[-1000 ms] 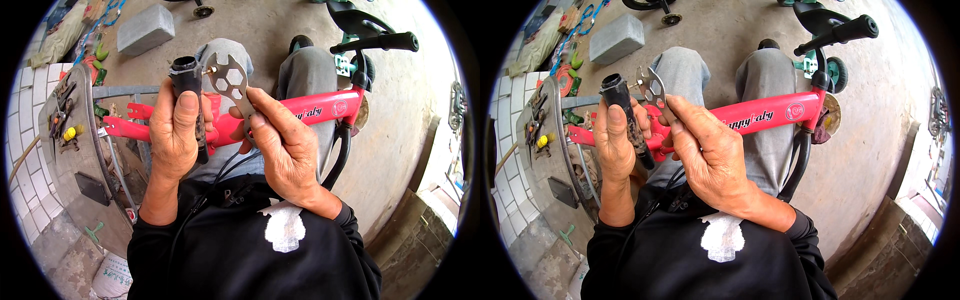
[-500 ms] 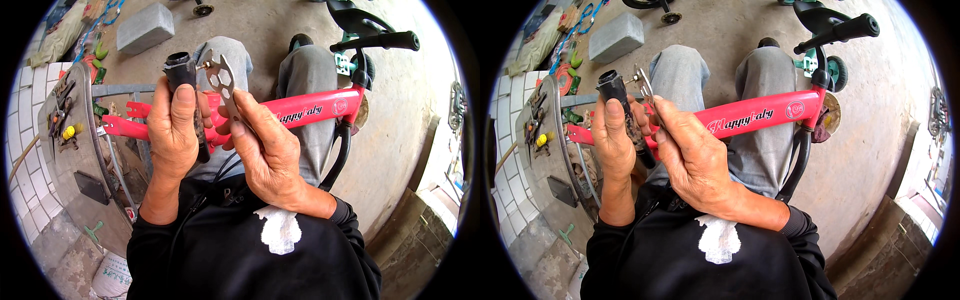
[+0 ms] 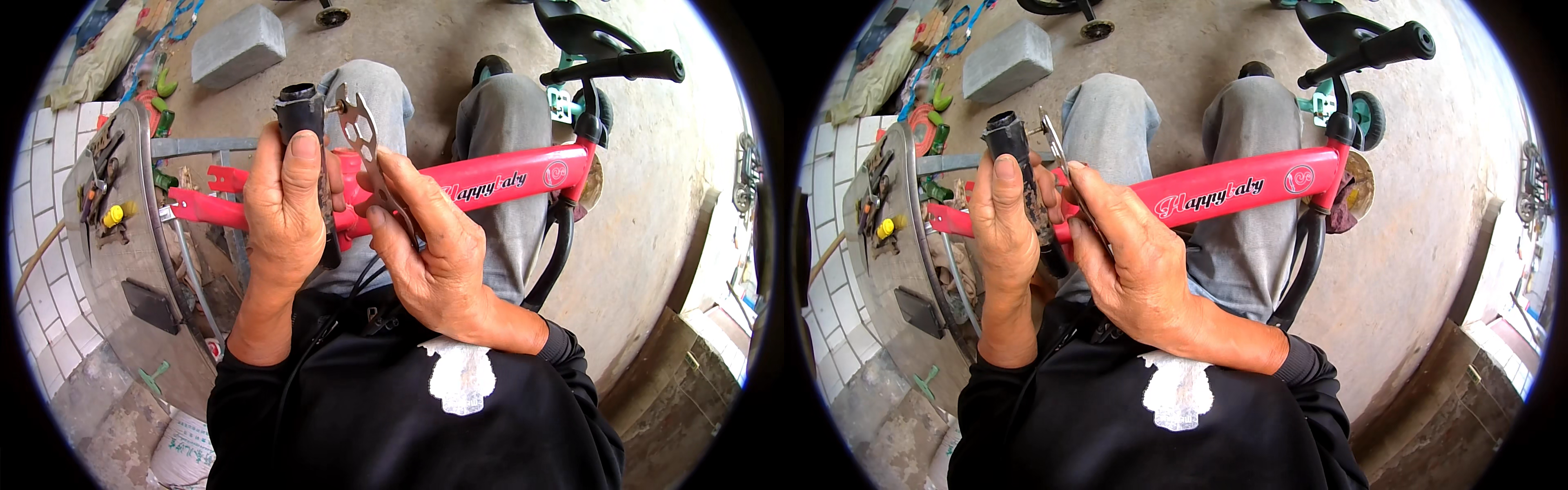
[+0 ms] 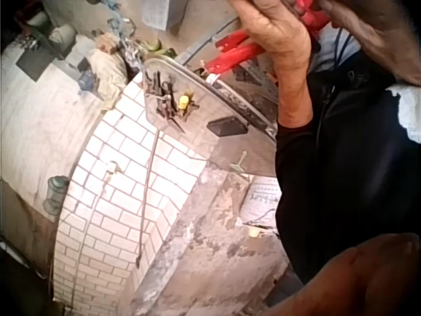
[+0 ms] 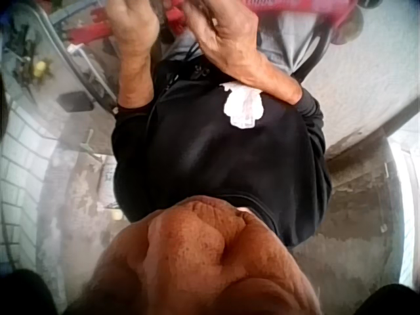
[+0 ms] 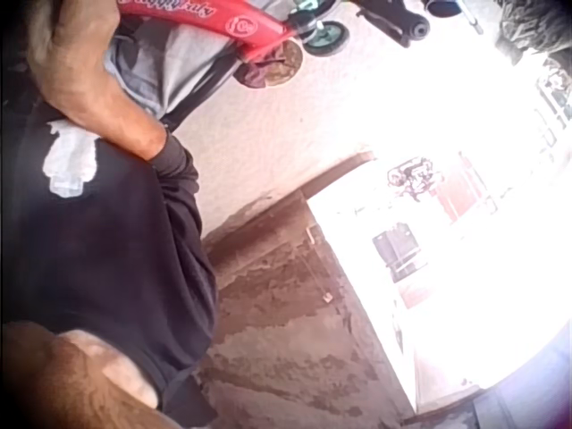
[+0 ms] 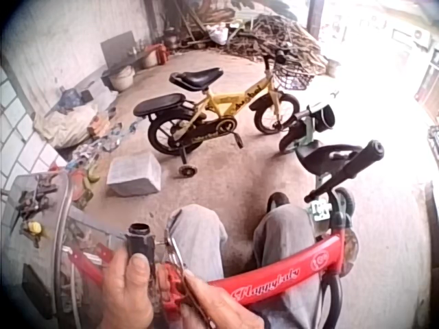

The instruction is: The person is sitting on the floor repairing a red bicycle frame. They use a hammer to tap a black plastic part onto the frame and then use a wrench to tighten a bolt on the same part.

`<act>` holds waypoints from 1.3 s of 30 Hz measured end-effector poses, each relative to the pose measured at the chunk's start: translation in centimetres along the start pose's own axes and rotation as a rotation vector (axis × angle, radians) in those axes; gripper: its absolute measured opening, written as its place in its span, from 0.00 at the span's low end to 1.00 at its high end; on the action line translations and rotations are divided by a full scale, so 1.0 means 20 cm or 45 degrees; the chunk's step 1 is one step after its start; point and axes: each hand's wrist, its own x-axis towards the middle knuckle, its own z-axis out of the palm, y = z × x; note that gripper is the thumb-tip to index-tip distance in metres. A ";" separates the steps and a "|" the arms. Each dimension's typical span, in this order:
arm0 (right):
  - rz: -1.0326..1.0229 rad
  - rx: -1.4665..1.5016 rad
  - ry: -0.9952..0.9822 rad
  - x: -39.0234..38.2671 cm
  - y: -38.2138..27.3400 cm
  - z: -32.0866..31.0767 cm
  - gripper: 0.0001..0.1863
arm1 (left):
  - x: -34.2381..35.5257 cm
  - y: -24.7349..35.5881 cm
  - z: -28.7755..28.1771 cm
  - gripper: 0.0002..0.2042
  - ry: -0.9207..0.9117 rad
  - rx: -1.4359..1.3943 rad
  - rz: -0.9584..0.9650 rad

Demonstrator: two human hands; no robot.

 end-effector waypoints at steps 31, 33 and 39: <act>0.127 0.151 0.004 0.45 -0.22 -0.32 0.19 | -0.03 -0.01 -0.03 0.21 -0.336 0.271 0.088; 0.260 0.312 -0.004 0.53 -0.18 -0.35 0.18 | -0.03 -0.01 -0.03 0.22 -0.408 0.300 0.120; 0.880 0.439 -0.247 0.67 0.05 -0.30 0.16 | -0.04 -0.02 -0.02 0.21 -0.609 0.446 0.378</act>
